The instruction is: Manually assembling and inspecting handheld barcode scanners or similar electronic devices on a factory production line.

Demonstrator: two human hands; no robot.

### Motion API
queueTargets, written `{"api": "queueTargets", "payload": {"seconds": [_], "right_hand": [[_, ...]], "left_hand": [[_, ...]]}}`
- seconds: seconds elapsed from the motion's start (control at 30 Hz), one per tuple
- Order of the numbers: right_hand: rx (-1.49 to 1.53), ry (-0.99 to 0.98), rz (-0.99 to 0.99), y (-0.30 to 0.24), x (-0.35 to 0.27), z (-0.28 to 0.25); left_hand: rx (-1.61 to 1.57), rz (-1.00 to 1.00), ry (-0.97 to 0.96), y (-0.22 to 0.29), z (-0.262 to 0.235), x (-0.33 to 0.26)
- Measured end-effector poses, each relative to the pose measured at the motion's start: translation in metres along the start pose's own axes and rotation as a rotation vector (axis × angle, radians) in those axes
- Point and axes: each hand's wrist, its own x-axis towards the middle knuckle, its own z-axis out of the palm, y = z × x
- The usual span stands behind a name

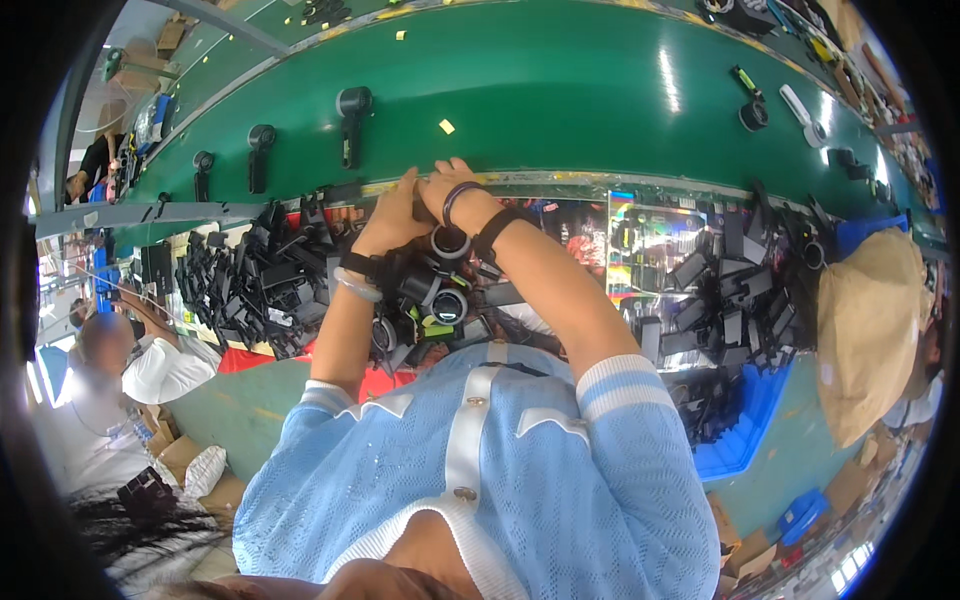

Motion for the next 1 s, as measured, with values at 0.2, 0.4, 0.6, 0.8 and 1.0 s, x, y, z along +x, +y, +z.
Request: {"api": "queueTargets", "payload": {"seconds": [0.2,0.4,0.6,0.8,1.0], "right_hand": [[0.229,0.0,-0.034,0.026,-0.019,-0.018],[1.841,0.303,0.049,0.007,-0.078,-0.056],[2.102,0.419,-0.007,-0.008,-0.122,-0.069],[1.95,0.421,0.046,-0.013,-0.151,-0.088],[1.79,0.74,-0.005,-0.005,-0.166,-0.087]], "left_hand": [[-0.666,0.033,0.161,0.009,-0.025,-0.016],[-1.347,-0.067,-0.003,0.034,-0.033,-0.038],[-1.791,0.053,-0.347,0.101,-0.023,-0.062],[-1.494,0.135,-0.446,0.112,-0.015,-0.069],[-1.831,-0.087,-0.635,0.124,-0.01,-0.074]]}}
